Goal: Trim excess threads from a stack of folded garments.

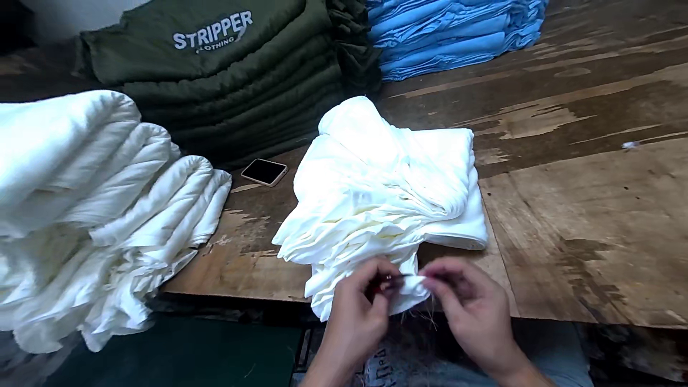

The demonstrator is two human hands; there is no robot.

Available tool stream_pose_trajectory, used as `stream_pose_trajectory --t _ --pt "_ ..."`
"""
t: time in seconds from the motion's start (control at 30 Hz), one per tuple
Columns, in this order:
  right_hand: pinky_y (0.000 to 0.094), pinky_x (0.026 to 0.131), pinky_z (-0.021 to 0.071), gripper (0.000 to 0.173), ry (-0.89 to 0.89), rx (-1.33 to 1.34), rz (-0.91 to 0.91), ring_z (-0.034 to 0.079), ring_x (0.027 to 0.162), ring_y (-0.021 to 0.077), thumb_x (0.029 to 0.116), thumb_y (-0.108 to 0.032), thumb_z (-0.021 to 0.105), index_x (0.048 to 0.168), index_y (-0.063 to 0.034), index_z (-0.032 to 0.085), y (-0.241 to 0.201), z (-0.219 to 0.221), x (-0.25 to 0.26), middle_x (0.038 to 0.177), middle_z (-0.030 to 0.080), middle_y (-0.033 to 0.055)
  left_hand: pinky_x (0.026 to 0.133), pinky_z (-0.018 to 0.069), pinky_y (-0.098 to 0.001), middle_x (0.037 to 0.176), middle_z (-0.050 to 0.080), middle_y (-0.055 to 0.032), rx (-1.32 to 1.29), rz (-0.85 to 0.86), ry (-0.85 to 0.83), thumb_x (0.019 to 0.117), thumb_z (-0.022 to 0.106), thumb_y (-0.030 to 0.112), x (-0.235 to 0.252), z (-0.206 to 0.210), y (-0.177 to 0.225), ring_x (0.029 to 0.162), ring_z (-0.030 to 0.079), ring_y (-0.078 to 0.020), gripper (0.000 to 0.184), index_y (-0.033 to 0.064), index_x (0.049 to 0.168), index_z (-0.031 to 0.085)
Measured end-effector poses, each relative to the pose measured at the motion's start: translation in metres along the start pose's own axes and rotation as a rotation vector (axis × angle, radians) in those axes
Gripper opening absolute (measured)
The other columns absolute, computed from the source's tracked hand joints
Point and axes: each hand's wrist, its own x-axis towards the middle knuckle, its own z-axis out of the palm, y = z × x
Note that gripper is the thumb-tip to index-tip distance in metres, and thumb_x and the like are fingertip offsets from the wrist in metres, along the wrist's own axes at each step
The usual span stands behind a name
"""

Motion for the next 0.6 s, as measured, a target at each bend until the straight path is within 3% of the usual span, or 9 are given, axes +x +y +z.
stream_pose_trajectory --t 0.03,0.1,0.17,0.23,0.3,0.37,0.43,0.5,0.6 --pt "0.0280 0.077 0.0638 0.010 0.008 0.095 0.090 0.073 0.085 0.0135 0.0956 0.003 0.064 0.105 0.0016 0.067 -0.002 0.003 0.005 0.096 0.075 0.0076 0.067 0.0559 -0.0219 0.088 0.071 0.0029 -0.031 -0.069 0.025 0.0984 0.062 0.011 0.005 -0.001 0.001 0.076 0.066 -0.0056 0.010 0.0092 0.101 0.071" --pt "0.0234 0.071 0.0584 0.011 -0.041 0.126 0.134 0.067 0.081 0.0089 0.0993 -0.008 0.063 0.108 -0.0006 0.064 -0.001 0.004 0.009 0.097 0.071 0.0053 0.067 0.0548 -0.0228 0.088 0.072 0.0020 -0.060 -0.145 0.066 0.0996 0.063 0.015 0.013 -0.001 -0.001 0.075 0.066 -0.0070 0.011 0.0101 0.101 0.072" --pt "0.0220 0.071 0.0558 0.035 -0.129 -0.080 0.006 0.063 0.086 0.0062 0.0917 -0.032 0.078 0.114 -0.0058 0.068 0.002 0.002 0.006 0.107 0.066 0.0042 0.067 0.0551 -0.0239 0.089 0.073 0.0008 -0.074 -0.165 0.086 0.0997 0.064 0.015 0.018 0.000 -0.003 0.075 0.066 -0.0086 0.011 0.0105 0.102 0.074" --pt "0.0263 0.083 0.0585 0.042 -0.180 -0.400 -0.157 0.064 0.098 0.0102 0.0887 -0.044 0.078 0.118 -0.0149 0.072 0.004 -0.001 0.001 0.114 0.064 0.0071 0.067 0.0564 -0.0248 0.091 0.075 -0.0001 -0.091 -0.182 0.095 0.0995 0.064 0.014 0.019 0.002 -0.003 0.075 0.068 -0.0096 0.012 0.0107 0.103 0.075" --pt "0.0333 0.082 0.0550 0.020 -0.127 -0.595 -0.334 0.067 0.090 0.0140 0.0954 -0.034 0.072 0.107 -0.0188 0.079 0.010 -0.006 -0.005 0.095 0.072 0.0029 0.068 0.0572 -0.0251 0.093 0.075 -0.0007 -0.111 -0.184 0.081 0.0988 0.065 0.013 0.018 0.002 -0.003 0.076 0.068 -0.0101 0.012 0.0101 0.104 0.075" --pt "0.0299 0.079 0.0530 0.012 -0.069 -0.612 -0.407 0.065 0.081 0.0108 0.0980 -0.025 0.070 0.101 -0.0182 0.079 0.009 -0.015 -0.012 0.083 0.070 -0.0021 0.071 0.0591 -0.0254 0.097 0.075 -0.0009 -0.127 -0.170 0.039 0.0963 0.068 0.012 0.014 0.001 0.000 0.080 0.070 -0.0105 0.015 0.0091 0.110 0.074" --pt "0.0289 0.080 0.0514 0.010 -0.047 -0.589 -0.432 0.064 0.081 0.0102 0.0987 -0.019 0.067 0.101 -0.0170 0.077 0.002 -0.027 -0.021 0.086 0.071 -0.0022 0.074 0.0617 -0.0263 0.100 0.075 -0.0009 -0.107 -0.131 0.011 0.0903 0.075 0.014 0.005 0.000 0.001 0.085 0.072 -0.0110 0.028 0.0084 0.118 0.073" --pt "0.0283 0.084 0.0514 0.009 -0.082 -0.585 -0.390 0.065 0.085 0.0100 0.0996 -0.017 0.065 0.100 -0.0165 0.075 -0.011 -0.041 -0.031 0.091 0.072 -0.0017 0.079 0.0629 -0.0272 0.107 0.073 -0.0006 -0.008 -0.028 0.013 0.0857 0.083 0.026 -0.005 -0.001 -0.003 0.093 0.071 -0.0105 0.042 0.0093 0.123 0.072" --pt "0.0334 0.085 0.0521 0.012 -0.260 -0.653 -0.173 0.067 0.086 0.0154 0.1005 -0.019 0.066 0.097 -0.0123 0.076 -0.029 -0.055 -0.040 0.089 0.073 0.0029 0.080 0.0603 -0.0262 0.106 0.072 0.0018 0.259 0.241 0.098 0.0897 0.078 0.042 -0.017 -0.002 -0.008 0.096 0.068 -0.0079 0.032 0.0175 0.110 0.078"
